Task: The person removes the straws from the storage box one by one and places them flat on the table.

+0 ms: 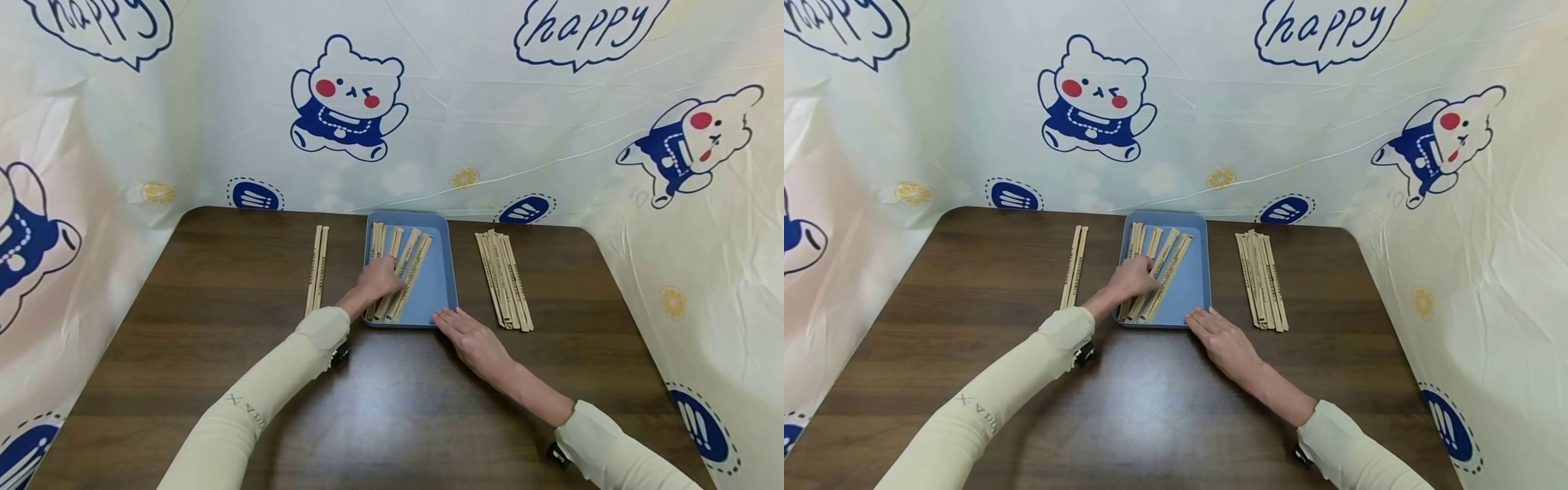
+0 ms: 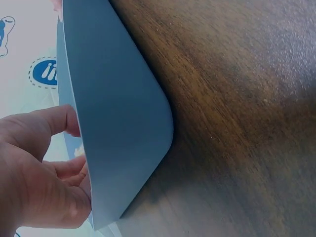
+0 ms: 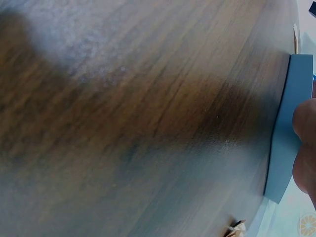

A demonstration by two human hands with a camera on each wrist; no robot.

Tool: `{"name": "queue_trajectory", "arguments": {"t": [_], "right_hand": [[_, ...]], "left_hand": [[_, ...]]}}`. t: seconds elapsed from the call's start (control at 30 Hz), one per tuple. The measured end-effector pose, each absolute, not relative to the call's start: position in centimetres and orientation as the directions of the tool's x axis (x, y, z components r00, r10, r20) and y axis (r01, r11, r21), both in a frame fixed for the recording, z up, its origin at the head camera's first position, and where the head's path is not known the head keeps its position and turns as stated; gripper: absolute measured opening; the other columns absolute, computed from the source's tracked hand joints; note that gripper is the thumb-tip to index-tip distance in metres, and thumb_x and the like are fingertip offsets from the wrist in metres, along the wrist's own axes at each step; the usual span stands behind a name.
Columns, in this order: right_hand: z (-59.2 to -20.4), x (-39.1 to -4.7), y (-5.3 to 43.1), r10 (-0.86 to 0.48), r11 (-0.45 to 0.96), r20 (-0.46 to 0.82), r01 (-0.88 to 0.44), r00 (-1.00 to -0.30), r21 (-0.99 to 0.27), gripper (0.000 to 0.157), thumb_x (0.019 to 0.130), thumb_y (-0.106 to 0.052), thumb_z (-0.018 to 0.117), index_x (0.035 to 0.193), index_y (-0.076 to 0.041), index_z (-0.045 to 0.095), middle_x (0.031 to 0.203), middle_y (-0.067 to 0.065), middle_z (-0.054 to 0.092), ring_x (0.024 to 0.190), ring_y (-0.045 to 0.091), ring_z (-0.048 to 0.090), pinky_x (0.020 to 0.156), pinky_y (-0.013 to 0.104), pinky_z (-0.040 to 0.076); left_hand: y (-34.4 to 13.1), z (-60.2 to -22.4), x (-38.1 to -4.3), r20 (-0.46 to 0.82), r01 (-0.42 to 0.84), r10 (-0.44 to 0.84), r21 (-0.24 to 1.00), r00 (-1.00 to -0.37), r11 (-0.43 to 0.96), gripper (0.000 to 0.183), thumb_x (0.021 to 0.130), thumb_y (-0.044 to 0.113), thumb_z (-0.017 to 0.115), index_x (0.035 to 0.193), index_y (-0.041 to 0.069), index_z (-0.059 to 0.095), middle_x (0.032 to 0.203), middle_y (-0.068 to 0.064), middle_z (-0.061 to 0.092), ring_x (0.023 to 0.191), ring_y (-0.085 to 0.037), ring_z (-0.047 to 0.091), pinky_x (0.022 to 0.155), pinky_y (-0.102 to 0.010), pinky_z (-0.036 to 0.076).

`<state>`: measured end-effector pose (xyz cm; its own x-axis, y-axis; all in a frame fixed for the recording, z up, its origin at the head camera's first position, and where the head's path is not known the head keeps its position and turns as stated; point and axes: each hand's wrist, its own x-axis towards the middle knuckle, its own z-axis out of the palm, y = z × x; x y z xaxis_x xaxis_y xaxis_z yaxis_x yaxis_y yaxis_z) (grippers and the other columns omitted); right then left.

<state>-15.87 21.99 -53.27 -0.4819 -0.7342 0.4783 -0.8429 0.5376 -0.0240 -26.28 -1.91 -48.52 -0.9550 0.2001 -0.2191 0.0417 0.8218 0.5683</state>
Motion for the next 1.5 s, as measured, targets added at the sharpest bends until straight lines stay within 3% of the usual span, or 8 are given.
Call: {"name": "queue_trajectory", "arguments": {"t": [0.2, 0.57, 0.93, 1.03, 1.13, 1.23, 1.33, 1.5], "right_hand": [[-53.4, -15.9, 22.0, -0.734, 0.536, 0.480, -0.844, -0.481, -0.027, 0.053, 0.111, -0.014, 0.018, 0.127, 0.008, 0.063, 0.126, 0.022, 0.064, 0.119, 0.032, 0.061, 0.104, 0.047, 0.046], [-53.3, -16.0, 21.9, -0.733, 0.538, 0.485, -0.843, -0.477, -0.017, 0.052, 0.111, -0.014, 0.019, 0.127, 0.007, 0.064, 0.125, 0.021, 0.065, 0.119, 0.032, 0.061, 0.103, 0.047, 0.046], [-53.4, -16.0, 21.9, -0.733, 0.532, 0.499, -0.847, -0.462, -0.003, 0.051, 0.111, -0.013, 0.020, 0.125, 0.007, 0.065, 0.123, 0.021, 0.066, 0.117, 0.032, 0.062, 0.100, 0.048, 0.048], [-53.3, -16.0, 21.9, -0.735, 0.532, 0.495, -0.847, -0.464, -0.003, 0.052, 0.111, -0.013, 0.019, 0.126, 0.008, 0.065, 0.124, 0.021, 0.066, 0.117, 0.032, 0.062, 0.100, 0.048, 0.048], [-53.3, -16.0, 21.9, -0.735, 0.533, 0.492, -0.846, -0.466, -0.005, 0.052, 0.111, -0.013, 0.018, 0.126, 0.007, 0.064, 0.124, 0.021, 0.065, 0.117, 0.032, 0.062, 0.101, 0.048, 0.048], [-53.3, -16.1, 21.9, -0.733, 0.533, 0.496, -0.846, -0.465, -0.004, 0.053, 0.111, -0.013, 0.018, 0.125, 0.007, 0.065, 0.123, 0.021, 0.066, 0.117, 0.032, 0.062, 0.102, 0.048, 0.047], [-53.3, -16.1, 21.9, -0.734, 0.532, 0.496, -0.847, -0.464, -0.004, 0.052, 0.111, -0.013, 0.019, 0.126, 0.007, 0.065, 0.124, 0.021, 0.066, 0.117, 0.032, 0.062, 0.102, 0.047, 0.047], [-53.4, -16.1, 21.9, -0.736, 0.529, 0.496, -0.849, -0.461, -0.005, 0.051, 0.111, -0.013, 0.019, 0.126, 0.007, 0.064, 0.124, 0.021, 0.066, 0.117, 0.032, 0.062, 0.102, 0.047, 0.047]], "left_hand": [[-2.0, -48.3, -26.4, -0.253, 0.003, 0.183, 0.579, -0.950, 0.816, 0.042, 0.085, 0.015, 0.074, 0.064, 0.015, 0.037, 0.057, 0.002, 0.028, 0.048, -0.012, 0.026, 0.045, -0.027, 0.024], [-2.4, -48.1, -26.1, -0.196, 0.037, 0.203, 0.625, -0.959, 0.780, 0.046, 0.083, 0.007, 0.066, 0.059, 0.016, 0.028, 0.056, 0.004, 0.017, 0.050, -0.011, 0.013, 0.047, -0.026, 0.015], [-2.8, -48.0, -26.4, -0.196, 0.021, 0.200, 0.662, -0.960, 0.749, 0.049, 0.087, 0.010, 0.071, 0.062, 0.014, 0.029, 0.058, 0.003, 0.018, 0.051, -0.011, 0.015, 0.049, -0.026, 0.019], [-3.1, -47.8, -26.5, -0.195, 0.033, 0.212, 0.656, -0.958, 0.754, 0.035, 0.088, 0.009, 0.070, 0.072, 0.010, 0.039, 0.062, 0.002, 0.023, 0.052, -0.011, 0.019, 0.050, -0.027, 0.021], [-3.3, -47.2, -26.5, -0.202, 0.032, 0.217, 0.657, -0.955, 0.753, 0.014, 0.090, 0.009, 0.068, 0.099, 0.004, 0.059, 0.069, -0.002, 0.039, 0.054, -0.013, 0.031, 0.053, -0.028, 0.027], [-3.7, -46.4, -26.5, -0.207, 0.015, 0.218, 0.691, -0.954, 0.723, 0.043, 0.091, 0.008, 0.066, 0.133, 0.002, 0.057, 0.092, -0.007, 0.058, 0.066, -0.016, 0.047, 0.060, -0.030, 0.039], [-4.3, -45.7, -26.6, -0.207, -0.002, 0.223, 0.738, -0.953, 0.675, 0.049, 0.091, 0.005, 0.064, 0.138, 0.001, 0.054, 0.106, -0.011, 0.063, 0.077, -0.018, 0.052, 0.068, -0.031, 0.044], [-5.8, -44.9, -26.5, -0.208, -0.039, 0.217, 0.801, -0.954, 0.597, 0.049, 0.090, 0.001, 0.063, 0.138, 0.000, 0.054, 0.099, -0.010, 0.059, 0.071, -0.018, 0.046, 0.062, -0.030, 0.040]]}}
